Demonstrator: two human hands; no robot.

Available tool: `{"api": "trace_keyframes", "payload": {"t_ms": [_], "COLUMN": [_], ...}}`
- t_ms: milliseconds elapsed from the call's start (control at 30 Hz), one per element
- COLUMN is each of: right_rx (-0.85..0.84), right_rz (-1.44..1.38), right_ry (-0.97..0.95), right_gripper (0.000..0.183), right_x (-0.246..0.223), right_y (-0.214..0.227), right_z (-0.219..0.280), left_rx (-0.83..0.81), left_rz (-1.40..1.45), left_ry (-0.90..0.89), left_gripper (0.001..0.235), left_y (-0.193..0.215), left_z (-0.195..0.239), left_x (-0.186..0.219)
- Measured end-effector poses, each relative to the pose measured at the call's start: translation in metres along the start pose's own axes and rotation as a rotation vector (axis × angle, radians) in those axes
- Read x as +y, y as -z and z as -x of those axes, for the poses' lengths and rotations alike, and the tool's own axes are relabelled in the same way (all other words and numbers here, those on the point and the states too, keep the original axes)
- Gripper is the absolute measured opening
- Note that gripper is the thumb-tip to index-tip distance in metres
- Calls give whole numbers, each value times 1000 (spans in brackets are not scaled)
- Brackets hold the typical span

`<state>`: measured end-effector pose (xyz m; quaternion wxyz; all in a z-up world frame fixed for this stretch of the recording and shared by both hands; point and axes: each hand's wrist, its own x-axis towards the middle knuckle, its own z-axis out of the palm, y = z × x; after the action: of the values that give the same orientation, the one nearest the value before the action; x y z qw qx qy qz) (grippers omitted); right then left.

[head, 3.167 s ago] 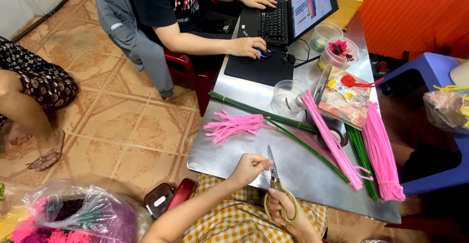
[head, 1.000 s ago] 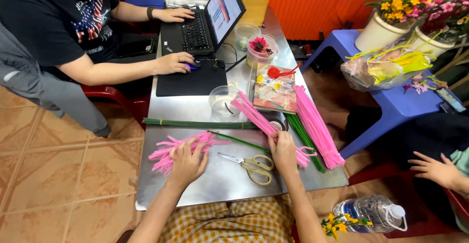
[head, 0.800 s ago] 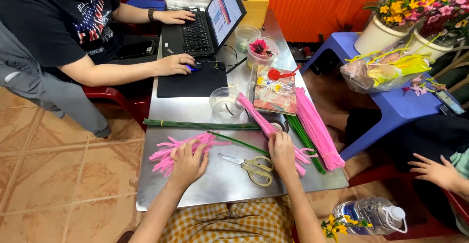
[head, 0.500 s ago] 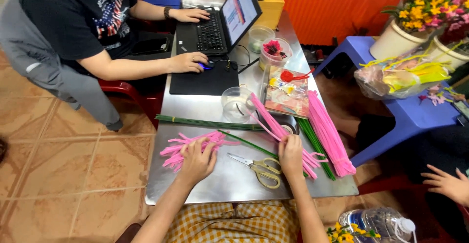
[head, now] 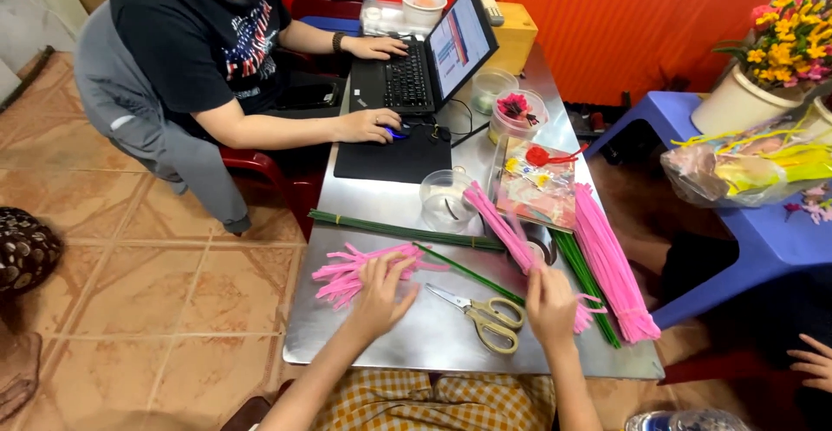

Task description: Cutting and bundling pink decorative strips for floral arrangements.

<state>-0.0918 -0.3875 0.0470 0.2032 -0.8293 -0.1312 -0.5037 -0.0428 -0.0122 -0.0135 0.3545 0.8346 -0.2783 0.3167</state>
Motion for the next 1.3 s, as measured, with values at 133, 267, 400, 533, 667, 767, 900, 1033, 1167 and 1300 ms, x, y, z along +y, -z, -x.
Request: {"api": "trace_keyframes", "payload": {"t_ms": [133,267,400,533,667,767,900,1033,1167,1300], "right_rx": [-316,-446,-545,-532,-624,-534,-428,-528,-731,-673], "right_rz": [-47,-24,-188,-321,-378,-438,-526,-516,-627,-648], "right_ry": [167,261,181,128,-90,-229,-324,-320,-275,-355], "right_gripper": [56,58,50,47,57,37,27,48,60,28], "right_x": [-33,-59,-75,-63,-36,-45,-68,-89,-123,-152], "right_y": [15,13,21,42,71,87,95,86,53,46], "right_z": [11,21,19,22,19,4,-12,5,35,35], "left_rx": [-254,46,153,230,512,602,467,332,86,-17], "left_rz": [584,1053,1032,1124,1263,1292,1200,1337,1336,1404], "left_ry": [545,431,594,753,836,789,815,932,882,796], "left_gripper": [105,42,31,40,36,30,28,38,42,33], "left_y": [28,14,30,61,97,120,141,117,103,127], "left_z": [-17,-11,-7,-17,-22,-22,-22,-17,-13,-23], "left_x": [63,66,66,42,11,-2,-2,24,48,77]}}
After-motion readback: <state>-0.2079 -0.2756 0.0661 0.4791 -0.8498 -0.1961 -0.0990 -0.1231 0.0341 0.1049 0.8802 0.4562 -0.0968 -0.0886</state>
